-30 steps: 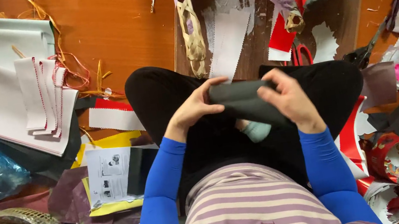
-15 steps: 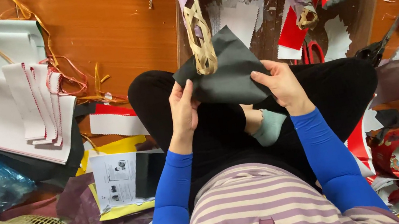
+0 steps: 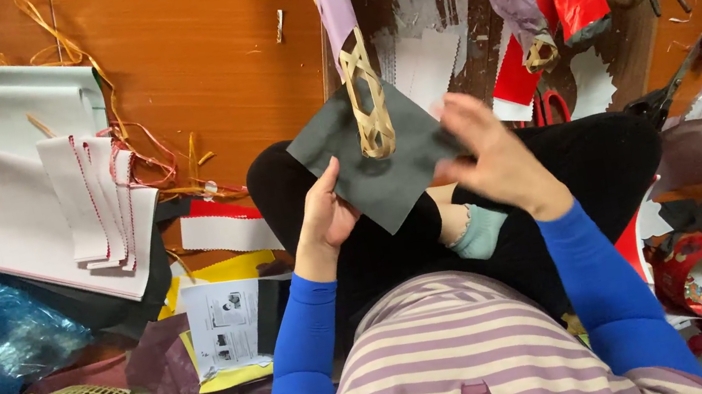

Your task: Decorating a handmade giraffe model using colored paper, tape, and scissors

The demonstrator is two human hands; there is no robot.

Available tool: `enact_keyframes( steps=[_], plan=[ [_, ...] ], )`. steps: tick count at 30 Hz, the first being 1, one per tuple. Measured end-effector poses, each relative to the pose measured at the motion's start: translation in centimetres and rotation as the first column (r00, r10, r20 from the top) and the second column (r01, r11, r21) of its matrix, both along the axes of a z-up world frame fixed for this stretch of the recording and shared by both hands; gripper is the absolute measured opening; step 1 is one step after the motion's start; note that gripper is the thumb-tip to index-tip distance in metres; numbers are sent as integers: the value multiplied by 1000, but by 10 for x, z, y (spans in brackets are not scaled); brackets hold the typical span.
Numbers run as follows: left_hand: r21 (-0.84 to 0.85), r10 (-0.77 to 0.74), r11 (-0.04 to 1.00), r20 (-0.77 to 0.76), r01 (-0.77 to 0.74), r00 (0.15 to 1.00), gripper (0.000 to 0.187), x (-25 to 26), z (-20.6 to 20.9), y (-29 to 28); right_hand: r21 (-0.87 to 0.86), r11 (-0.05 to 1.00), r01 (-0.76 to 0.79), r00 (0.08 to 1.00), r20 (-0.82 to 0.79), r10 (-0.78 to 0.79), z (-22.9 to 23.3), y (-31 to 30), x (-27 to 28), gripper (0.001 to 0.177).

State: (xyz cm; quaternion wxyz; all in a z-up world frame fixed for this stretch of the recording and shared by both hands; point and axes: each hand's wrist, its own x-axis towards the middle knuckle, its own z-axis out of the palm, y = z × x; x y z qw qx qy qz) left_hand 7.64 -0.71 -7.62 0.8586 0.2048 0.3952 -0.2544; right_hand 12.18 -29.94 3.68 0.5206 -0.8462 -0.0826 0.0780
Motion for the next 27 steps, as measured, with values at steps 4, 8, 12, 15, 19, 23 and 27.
enact_keyframes(
  steps=[4,8,12,15,19,23,27],
  plan=[
    [-55,-16,998,19,17,1000,60,12,13,-8,-368,895,-254,798,443,409,-8,30,-16,86],
    [-137,2,991,15,0,1000,79,17,41,-10,-246,951,-189,824,486,290,-25,53,4,47],
    [-204,108,977,255,-56,961,100,5,67,-30,-97,993,-62,926,365,93,-22,69,26,18],
    [-33,66,998,331,-58,941,100,5,56,-45,-101,995,-9,948,315,41,-27,72,35,17],
    [181,108,971,248,-155,963,75,16,45,-66,-152,988,36,996,91,-22,-31,75,42,20],
    [207,233,941,180,-268,956,56,25,49,-76,-99,994,44,993,-103,-55,-27,75,51,17],
    [205,248,938,161,-278,955,52,20,49,-81,-54,998,-10,986,-170,1,-3,72,56,14]
  ],
)
